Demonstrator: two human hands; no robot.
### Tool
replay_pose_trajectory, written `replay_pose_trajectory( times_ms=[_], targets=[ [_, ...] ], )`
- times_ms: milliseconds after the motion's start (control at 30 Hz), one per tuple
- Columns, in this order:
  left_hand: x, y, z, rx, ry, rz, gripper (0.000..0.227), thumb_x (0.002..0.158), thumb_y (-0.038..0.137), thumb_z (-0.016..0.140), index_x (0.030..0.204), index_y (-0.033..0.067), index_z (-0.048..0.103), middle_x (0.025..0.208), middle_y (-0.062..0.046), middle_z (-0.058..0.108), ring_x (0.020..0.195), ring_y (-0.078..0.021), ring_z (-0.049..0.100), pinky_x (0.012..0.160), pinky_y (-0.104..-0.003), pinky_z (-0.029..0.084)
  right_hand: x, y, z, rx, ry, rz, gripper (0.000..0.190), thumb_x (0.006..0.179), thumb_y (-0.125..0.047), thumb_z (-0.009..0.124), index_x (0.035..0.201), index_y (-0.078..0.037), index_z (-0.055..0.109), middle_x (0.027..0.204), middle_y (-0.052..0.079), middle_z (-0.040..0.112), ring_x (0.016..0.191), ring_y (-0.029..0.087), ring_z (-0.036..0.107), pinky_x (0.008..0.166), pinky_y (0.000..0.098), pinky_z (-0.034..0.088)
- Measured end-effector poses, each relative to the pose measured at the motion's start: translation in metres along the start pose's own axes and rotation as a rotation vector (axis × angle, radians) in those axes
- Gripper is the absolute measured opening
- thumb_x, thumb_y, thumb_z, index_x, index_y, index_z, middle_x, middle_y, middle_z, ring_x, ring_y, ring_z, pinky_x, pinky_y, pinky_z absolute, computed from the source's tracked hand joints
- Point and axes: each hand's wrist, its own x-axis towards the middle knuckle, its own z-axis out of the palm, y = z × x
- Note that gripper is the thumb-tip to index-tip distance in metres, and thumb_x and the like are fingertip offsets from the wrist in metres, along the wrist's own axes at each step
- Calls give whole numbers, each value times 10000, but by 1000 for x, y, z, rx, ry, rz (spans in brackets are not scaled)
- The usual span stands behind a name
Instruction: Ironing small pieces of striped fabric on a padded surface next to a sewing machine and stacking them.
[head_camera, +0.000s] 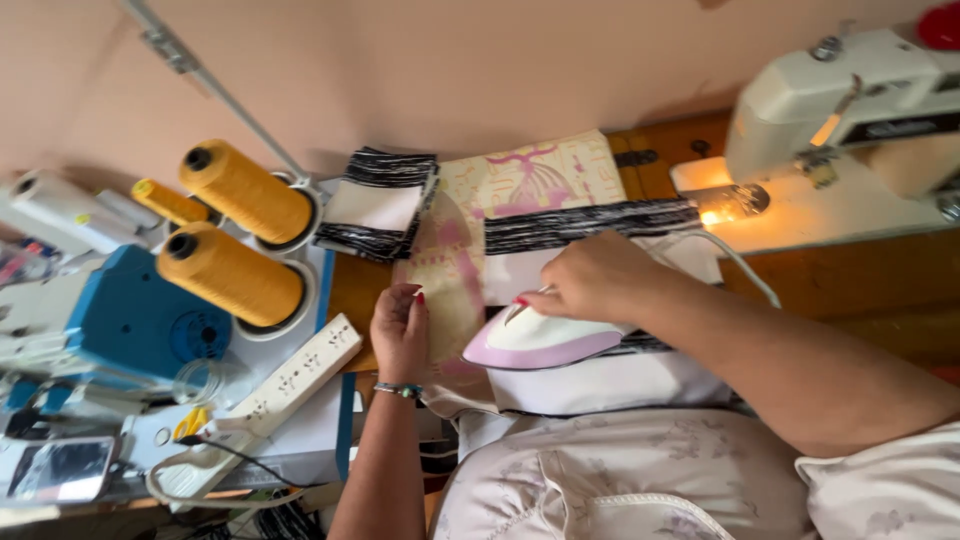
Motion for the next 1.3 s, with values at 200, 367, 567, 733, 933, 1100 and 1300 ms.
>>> replay_pose_trajectory(
  times_ms=[200,367,567,733,933,1100,1300],
  targets=[
    [1,-6,2,104,-32,-9,97,991,37,654,1082,25,682,744,-100,664,657,-160,594,655,-300,510,-114,133,58,340,734,261,200,988,-296,647,898,-152,753,794,125,716,847,360,703,764,427,549],
    [3,8,6,434,-69,-26,112,939,179,650,996,130,734,810,5,682,690,-129,618,638,-305,481,-201,206,70,661,1150,792,232,938,-305,483,790,-146,564,645,39,524,549,197,509,473,328,357],
    [1,0,7,558,-77,4,121,920,193,654,987,135,737,866,-13,683,782,-189,634,688,-370,496,-228,247,105,895,1710,515,553,1068,-541,381,1024,-18,557,952,142,557,833,239,530,698,378,427],
    [1,3,5,585,-74,32,102,921,184,656,965,130,730,827,-23,670,735,-198,631,657,-373,480,-225,306,147,644,1851,110,518,1110,-313,339,1344,116,511,1367,333,528,1234,424,509,1091,557,444],
    [0,5,8,587,-87,59,77,875,141,644,903,143,715,776,-17,648,699,-209,606,655,-384,475,-229,366,217,1098,1898,621,445,1031,-481,427,865,-86,548,781,89,587,651,208,601,620,348,568],
    [1,-6,12,635,-54,207,72,874,192,772,936,198,735,761,-56,667,759,-304,685,711,-403,559,-245,338,222,805,1447,557,275,1008,-431,524,999,-172,615,920,18,647,834,190,632,753,339,558],
    [36,16,52,881,-235,94,291,912,321,671,1113,112,688,901,-238,718,870,-490,698,797,-609,550,-211,270,197,452,930,445,211,982,-372,639,1162,-276,693,1088,-69,717,1053,170,668,912,328,546]
  ],
)
